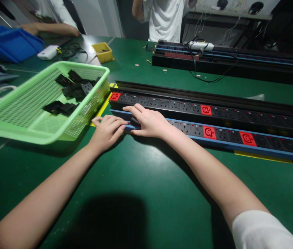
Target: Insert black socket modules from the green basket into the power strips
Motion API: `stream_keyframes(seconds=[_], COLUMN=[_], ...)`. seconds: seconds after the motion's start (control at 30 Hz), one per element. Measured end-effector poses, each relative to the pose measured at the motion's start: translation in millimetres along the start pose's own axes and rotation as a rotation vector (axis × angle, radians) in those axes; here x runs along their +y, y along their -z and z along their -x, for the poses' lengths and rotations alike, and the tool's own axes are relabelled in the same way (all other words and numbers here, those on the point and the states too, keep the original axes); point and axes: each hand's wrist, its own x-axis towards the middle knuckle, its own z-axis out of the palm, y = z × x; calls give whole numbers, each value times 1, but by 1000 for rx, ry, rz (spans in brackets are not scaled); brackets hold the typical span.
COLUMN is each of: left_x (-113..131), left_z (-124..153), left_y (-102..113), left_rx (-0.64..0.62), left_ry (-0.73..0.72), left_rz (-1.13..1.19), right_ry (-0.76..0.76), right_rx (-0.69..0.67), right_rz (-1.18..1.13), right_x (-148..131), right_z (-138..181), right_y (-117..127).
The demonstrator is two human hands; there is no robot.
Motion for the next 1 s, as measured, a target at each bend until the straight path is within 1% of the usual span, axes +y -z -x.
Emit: stream_keyframes(seconds=[0.1,0.27,0.43,0.6,0.67,0.73,0.83,0.93,1.0], left_x=[0,0,1,-3,-5,-3,4,13,12], left_z=[0,0,-1,-1,-1,-4,-10,-15,-15], left_y=[0,0,3,5,8,14,33,59,78], left_rx=[6,51,102,207,231,225,195,245,286], left_ry=[22,63,164,272,282,258,183,158,193], left_rz=[-12,5,56,121,173,263,360,317,275], right_ry=[17,25,13,15,39,79,113,110,103], right_rx=[1,-14,-37,-19,-2,-2,-31,-46,-47], right_rz=[9,61,140,172,154,140,148,141,132], right_x=[-2,-3,-3,-1,0,1,1,0,0], right_z=[0,1,1,1,2,2,2,2,2], right_y=[1,2,3,0,-1,0,1,2,1])
